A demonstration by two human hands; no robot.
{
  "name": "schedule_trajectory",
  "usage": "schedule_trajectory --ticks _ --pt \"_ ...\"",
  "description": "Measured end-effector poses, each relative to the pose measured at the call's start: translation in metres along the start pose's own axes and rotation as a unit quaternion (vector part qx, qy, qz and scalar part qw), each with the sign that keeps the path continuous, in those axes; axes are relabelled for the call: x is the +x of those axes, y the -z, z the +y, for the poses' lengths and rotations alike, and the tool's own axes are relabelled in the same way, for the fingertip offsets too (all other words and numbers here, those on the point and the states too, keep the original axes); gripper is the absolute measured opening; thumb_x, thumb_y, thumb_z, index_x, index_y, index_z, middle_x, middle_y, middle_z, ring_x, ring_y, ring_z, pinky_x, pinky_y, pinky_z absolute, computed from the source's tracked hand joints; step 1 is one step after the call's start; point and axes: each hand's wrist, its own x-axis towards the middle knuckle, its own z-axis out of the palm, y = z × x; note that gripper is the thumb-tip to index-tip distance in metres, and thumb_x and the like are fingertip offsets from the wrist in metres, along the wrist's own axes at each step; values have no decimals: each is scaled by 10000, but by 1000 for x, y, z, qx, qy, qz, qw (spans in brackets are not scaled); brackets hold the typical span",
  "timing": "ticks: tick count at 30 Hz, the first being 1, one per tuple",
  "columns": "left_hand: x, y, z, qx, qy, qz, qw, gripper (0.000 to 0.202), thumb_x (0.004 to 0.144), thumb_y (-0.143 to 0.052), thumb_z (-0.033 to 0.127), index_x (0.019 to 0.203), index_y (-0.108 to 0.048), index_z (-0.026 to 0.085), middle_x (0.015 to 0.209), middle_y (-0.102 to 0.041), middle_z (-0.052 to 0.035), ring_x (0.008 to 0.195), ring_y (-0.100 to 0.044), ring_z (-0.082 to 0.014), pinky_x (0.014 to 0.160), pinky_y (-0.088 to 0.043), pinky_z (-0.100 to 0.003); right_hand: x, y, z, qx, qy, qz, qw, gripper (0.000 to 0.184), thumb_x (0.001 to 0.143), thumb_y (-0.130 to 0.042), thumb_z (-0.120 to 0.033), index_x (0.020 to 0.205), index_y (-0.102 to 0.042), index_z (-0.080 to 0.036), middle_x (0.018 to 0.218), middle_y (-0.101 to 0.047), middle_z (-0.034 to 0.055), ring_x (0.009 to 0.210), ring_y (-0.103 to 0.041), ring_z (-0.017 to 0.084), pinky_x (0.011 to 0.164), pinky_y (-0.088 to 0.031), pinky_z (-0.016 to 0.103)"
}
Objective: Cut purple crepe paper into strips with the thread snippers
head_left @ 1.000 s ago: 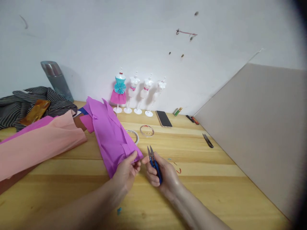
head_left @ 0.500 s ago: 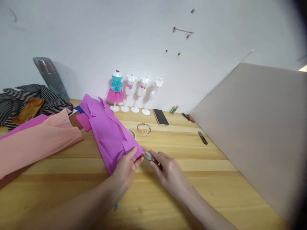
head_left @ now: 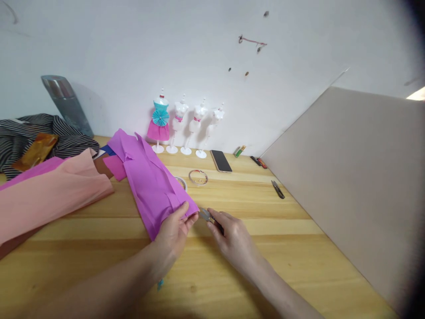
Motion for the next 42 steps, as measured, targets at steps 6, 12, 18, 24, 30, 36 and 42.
schedule_trajectory --ticks 6,12,18,24,30,36,42 --pt "-1 0 -1 1 -5 -2 1000 125 831 -575 3 749 -614 88 702 -664 -48 643 -654 -126 620 -583 -241 0 0 -1 -14 2 9 1000 327 874 -459 -204 1114 -655 -97 766 -706 104 634 -653 208 581 -496 300" --pt "0 3 -4 -5 -5 -16 1000 131 834 -571 1 749 -610 92 696 -669 -43 634 -657 -125 622 -586 -243 2 -1 -4 -24 -11 -4 1000 334 874 -452 -207 1115 -652 -91 763 -693 104 636 -651 216 586 -510 313" --pt "-1 4 -5 -3 8 -25 1000 119 843 -560 6 759 -611 72 701 -671 -62 637 -664 -137 616 -581 -237 1 -6 -5 -17 -13 9 1000 381 840 -439 -179 1151 -623 -55 821 -683 128 699 -657 224 627 -532 320" --pt "-1 1 -3 6 0 -10 1000 129 847 -556 10 745 -597 76 702 -663 -63 641 -663 -137 620 -579 -229 -8 -2 -2 -26 -10 34 999 385 830 -437 -172 1149 -631 -77 786 -690 111 659 -658 213 593 -522 305" --pt "1 3 -4 -1 -7 -24 1000 124 840 -561 2 754 -603 80 700 -661 -57 634 -654 -132 609 -582 -236 -12 3 -6 6 10 45 999 358 834 -450 -155 1125 -647 -84 747 -687 96 642 -654 193 594 -516 282" --pt "0 3 -4 -4 -3 -25 1000 134 847 -551 5 754 -607 84 694 -665 -53 620 -652 -128 595 -579 -234 -9 1 -10 -1 16 36 999 375 829 -443 -144 1132 -639 -39 726 -670 101 620 -642 200 548 -502 286" --pt "0 4 -4 2 -6 -34 999 122 842 -556 3 764 -609 81 701 -666 -60 634 -656 -134 608 -581 -241 -9 2 -10 2 11 38 999 382 828 -438 -149 1133 -640 -36 726 -670 102 613 -638 200 561 -511 294"
